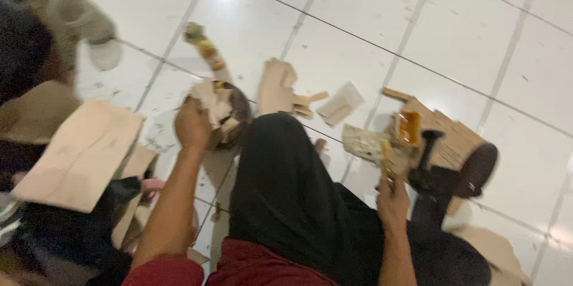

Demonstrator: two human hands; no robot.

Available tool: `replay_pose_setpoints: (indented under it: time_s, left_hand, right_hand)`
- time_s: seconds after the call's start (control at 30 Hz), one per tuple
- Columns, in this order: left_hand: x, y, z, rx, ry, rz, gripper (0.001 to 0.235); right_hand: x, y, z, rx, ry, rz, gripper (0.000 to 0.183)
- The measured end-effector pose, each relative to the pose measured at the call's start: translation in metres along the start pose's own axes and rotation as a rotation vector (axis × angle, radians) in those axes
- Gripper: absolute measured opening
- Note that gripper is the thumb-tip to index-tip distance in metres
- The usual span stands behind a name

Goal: The person sits on the floor and applies glue to small pieces of light-colored material using a brush. They then press the glued pieces together to form a stack. Later, the person uses scissors to trim the edges of the stacked material.

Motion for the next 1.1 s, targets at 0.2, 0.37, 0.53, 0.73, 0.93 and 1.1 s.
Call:
replay_pose_setpoints:
  time_s: [0.2,0.37,0.53,0.73,0.93,1.1]
  left_hand:
    - [0.001,0.020,-0.032,-0.053,-0.086,-0.044,0.026]
    - [-0.001,0.033,-0.050,-0.125,-0.109,-0.080,0.027]
    - [0.001,0.035,-0.047,-0.122,-0.094,-0.059,0.032]
    - [-0.008,0.086,-0.099,-0.424,0.123,0.092,0.016]
    - [-0.020,0.185,-0.129,-0.914,-0.047,0.228,0.032]
    - [-0.066,0.291,-0.109,-1.306,-0.662,-0.083,0.038]
  right_hand:
    - [-0.008,-0.012,-0.008,0.207,0.039,-0.007,0.031]
    - [-0.007,-0.014,-0.012,0.243,0.026,0.010,0.032]
    - [-0.004,-0.011,-0.014,0.208,0.009,0.023,0.033]
    - [0.002,-0.003,-0.012,0.141,-0.006,0.043,0.037]
    - [-0.001,-0.013,-0.020,0.224,0.002,-0.004,0.031]
    - [0.014,0.009,-0.018,0.268,0.027,-0.027,0.032]
Point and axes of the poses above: each hand's wrist, its own x-axis towards the middle knuckle, its own z-axis out of the palm, y = z × x, the point moved 2 cm from there along x, towards the middle knuckle, and after that the axes turned 7 degrees about y, right-handed, at the moved point
